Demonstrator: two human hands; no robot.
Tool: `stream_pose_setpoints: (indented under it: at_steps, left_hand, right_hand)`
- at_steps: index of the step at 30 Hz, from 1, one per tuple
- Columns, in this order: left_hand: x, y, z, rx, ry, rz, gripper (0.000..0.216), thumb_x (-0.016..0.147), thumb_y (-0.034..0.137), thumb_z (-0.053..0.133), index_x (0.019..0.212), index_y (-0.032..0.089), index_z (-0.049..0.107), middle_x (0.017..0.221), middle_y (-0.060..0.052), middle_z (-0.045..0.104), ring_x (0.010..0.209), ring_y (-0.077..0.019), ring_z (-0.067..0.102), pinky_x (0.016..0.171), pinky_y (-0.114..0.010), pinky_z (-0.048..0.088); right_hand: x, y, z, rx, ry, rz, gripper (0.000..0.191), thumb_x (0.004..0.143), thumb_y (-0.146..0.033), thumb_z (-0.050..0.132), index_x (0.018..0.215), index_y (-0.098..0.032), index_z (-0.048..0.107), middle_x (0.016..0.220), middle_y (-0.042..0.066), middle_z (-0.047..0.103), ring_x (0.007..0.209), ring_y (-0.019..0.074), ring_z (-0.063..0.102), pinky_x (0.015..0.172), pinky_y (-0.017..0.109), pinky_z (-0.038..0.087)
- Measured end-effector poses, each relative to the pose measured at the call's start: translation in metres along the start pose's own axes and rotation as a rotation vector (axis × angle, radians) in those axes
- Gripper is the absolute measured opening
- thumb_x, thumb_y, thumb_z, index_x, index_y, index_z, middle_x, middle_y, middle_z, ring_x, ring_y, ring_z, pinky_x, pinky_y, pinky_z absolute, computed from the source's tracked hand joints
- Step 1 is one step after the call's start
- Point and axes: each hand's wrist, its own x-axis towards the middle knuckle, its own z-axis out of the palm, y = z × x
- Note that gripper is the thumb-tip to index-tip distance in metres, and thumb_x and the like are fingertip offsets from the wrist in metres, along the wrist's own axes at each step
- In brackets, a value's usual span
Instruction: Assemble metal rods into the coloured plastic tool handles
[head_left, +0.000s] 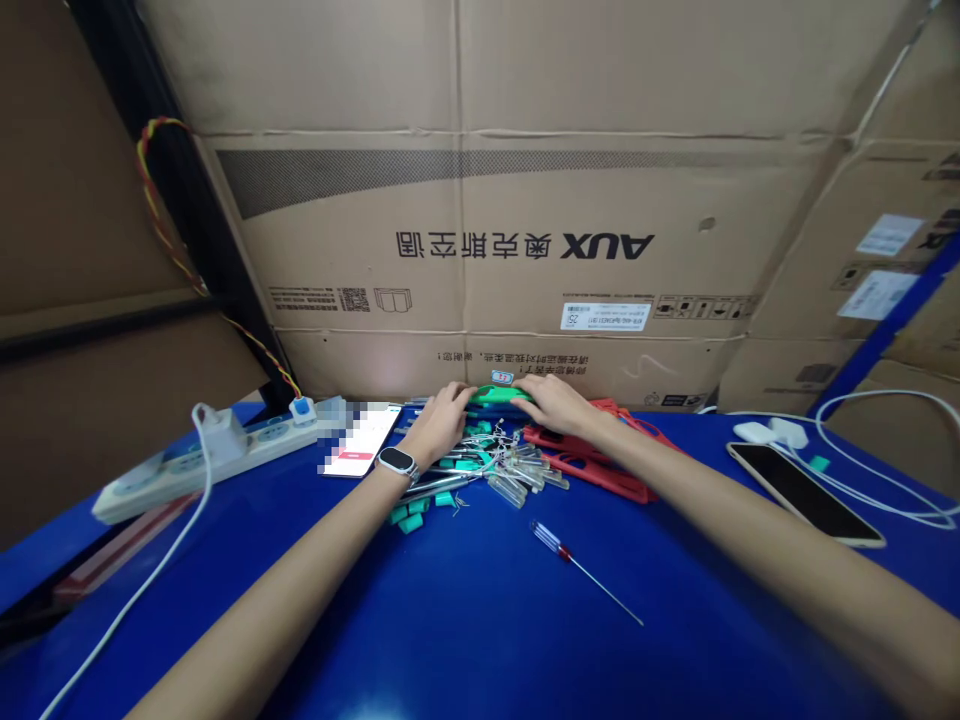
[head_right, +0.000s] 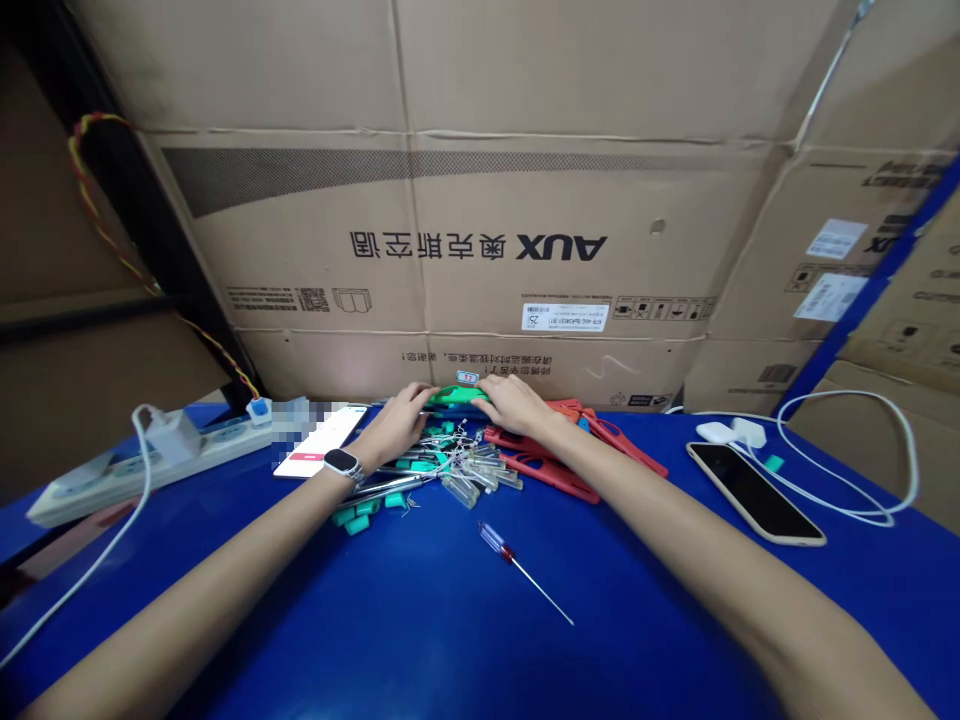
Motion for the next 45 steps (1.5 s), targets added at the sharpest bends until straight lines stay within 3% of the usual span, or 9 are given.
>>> stream_pose_setpoints:
  at_steps: [6, 12, 16, 30, 38, 45]
  left_hand:
    - [0.001, -0.020, 0.017, -0.093, -0.076, -0.061, 0.049, 0.094, 0.012, 0.035, 0.141, 0.014, 0.047, 0.140, -0.017, 0.046, 0.127, -0.0291, 0.052, 0.111, -0.042, 0.041]
    - [0.005, -0.032, 0.019, -0.145, -0.114, -0.060, 0.049, 0.096, 0.019, 0.034, 0.142, 0.014, 0.048, 0.136, -0.015, 0.049, 0.124, -0.0280, 0.055, 0.109, -0.040, 0.043]
    - [0.005, -0.028, 0.018, -0.138, -0.064, -0.047, 0.046, 0.096, 0.021, 0.036, 0.139, 0.016, 0.050, 0.135, -0.014, 0.050, 0.124, -0.0274, 0.054, 0.109, -0.042, 0.043]
    - [0.000, -0.012, 0.010, -0.080, -0.037, -0.029, 0.041, 0.096, 0.020, 0.038, 0.133, 0.012, 0.054, 0.135, -0.018, 0.051, 0.123, -0.0300, 0.055, 0.108, -0.047, 0.045]
    - [-0.004, 0.013, -0.002, -0.059, 0.017, 0.078, 0.034, 0.099, 0.021, 0.038, 0.126, 0.014, 0.057, 0.128, -0.015, 0.055, 0.115, -0.0270, 0.057, 0.102, -0.044, 0.047]
    - [0.002, 0.064, -0.006, -0.115, -0.005, 0.230, 0.016, 0.096, 0.023, 0.051, 0.104, 0.017, 0.063, 0.103, -0.008, 0.063, 0.101, -0.0255, 0.059, 0.090, -0.041, 0.049]
  right_hand:
    - [0.017, 0.005, 0.020, -0.181, -0.048, -0.030, 0.034, 0.100, -0.036, 0.047, 0.121, -0.014, 0.063, 0.114, 0.015, 0.065, 0.100, 0.0250, 0.060, 0.089, 0.038, 0.037]
    - [0.015, 0.005, 0.028, -0.236, 0.070, -0.023, 0.040, 0.097, -0.041, 0.050, 0.128, -0.017, 0.061, 0.113, 0.015, 0.059, 0.105, 0.0287, 0.048, 0.087, 0.038, 0.034]
    - [0.013, 0.005, 0.025, -0.207, 0.086, 0.007, 0.046, 0.094, -0.038, 0.056, 0.134, -0.018, 0.056, 0.114, 0.014, 0.058, 0.104, 0.0290, 0.047, 0.087, 0.038, 0.034]
    - [-0.002, -0.007, 0.013, -0.135, 0.099, 0.093, 0.031, 0.092, -0.036, 0.058, 0.115, -0.016, 0.062, 0.114, 0.014, 0.059, 0.107, 0.0287, 0.048, 0.088, 0.040, 0.037]
    - [-0.054, -0.009, 0.001, 0.042, 0.205, 0.227, 0.021, 0.091, -0.027, 0.055, 0.109, -0.019, 0.063, 0.108, 0.010, 0.060, 0.104, 0.0248, 0.052, 0.090, 0.038, 0.042]
    - [-0.115, -0.022, -0.010, 0.110, 0.102, 0.286, 0.009, 0.086, -0.024, 0.059, 0.093, -0.020, 0.062, 0.100, 0.007, 0.062, 0.096, 0.0225, 0.054, 0.085, 0.036, 0.042]
